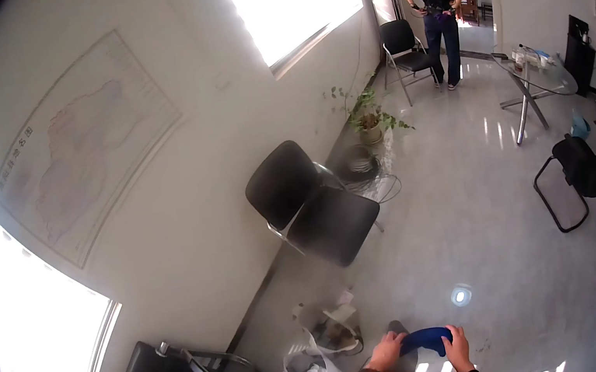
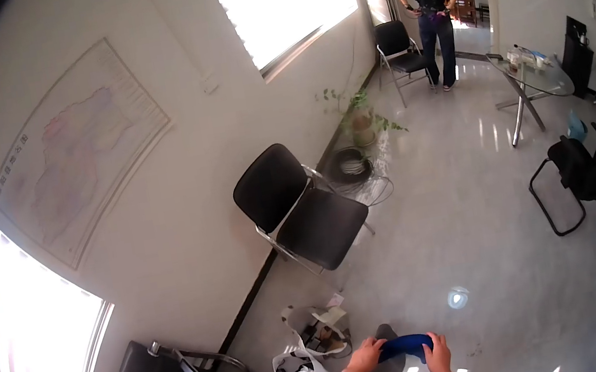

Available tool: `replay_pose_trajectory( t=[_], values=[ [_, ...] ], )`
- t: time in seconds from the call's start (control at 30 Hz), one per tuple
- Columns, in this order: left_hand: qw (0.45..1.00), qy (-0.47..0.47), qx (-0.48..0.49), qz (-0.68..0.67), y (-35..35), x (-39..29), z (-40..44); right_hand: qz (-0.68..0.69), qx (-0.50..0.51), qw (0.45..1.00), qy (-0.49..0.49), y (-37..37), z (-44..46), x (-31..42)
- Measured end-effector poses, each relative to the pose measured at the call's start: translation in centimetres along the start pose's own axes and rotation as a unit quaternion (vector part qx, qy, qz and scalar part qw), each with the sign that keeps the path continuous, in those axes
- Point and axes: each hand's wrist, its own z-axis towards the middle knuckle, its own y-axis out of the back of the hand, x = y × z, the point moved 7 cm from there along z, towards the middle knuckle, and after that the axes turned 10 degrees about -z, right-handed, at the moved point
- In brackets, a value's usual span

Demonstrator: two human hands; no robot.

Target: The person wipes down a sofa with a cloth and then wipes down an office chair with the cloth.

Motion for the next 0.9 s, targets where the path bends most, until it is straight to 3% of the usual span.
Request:
replay_pose_trajectory(
  t=[0.07,0.13,0.27,0.33,0.4,0.53,0.6,0.73,0.9],
  values=[
    [0.999,-0.018,-0.029,-0.003,2.9,2.3,6.8,-0.028,0.029,0.999,0.017,-1.0,4.5,0.1],
    [1.000,0.021,0.019,0.013,3.5,3.7,10.2,-0.037,0.048,0.998,0.029,-0.7,7.6,0.6],
    [0.997,-0.063,-0.033,-0.013,9.6,1.7,18.8,0.013,0.020,0.999,0.048,0.5,18.2,3.7],
    [0.998,-0.047,-0.048,-0.014,11.1,2.3,22.7,0.028,-0.014,0.999,0.028,-0.2,22.6,3.8],
    [0.992,0.006,-0.128,-0.007,13.4,3.0,25.9,0.038,0.002,0.998,0.055,-1.7,27.7,5.0],
    [0.974,0.115,-0.173,-0.096,15.6,6.8,29.3,0.001,0.065,0.991,0.113,-4.4,35.4,5.4],
    [0.971,0.151,-0.168,-0.082,17.5,10.2,30.6,-0.011,0.118,0.977,0.178,-7.5,42.6,8.7],
    [0.948,0.193,-0.254,0.011,21.7,13.7,31.7,-0.010,0.243,0.926,0.289,-10.8,50.8,16.4],
    [0.888,0.307,-0.344,0.001,25.2,13.6,31.8,0.001,0.291,0.878,0.380,-15.1,57.1,23.5]
  ],
)
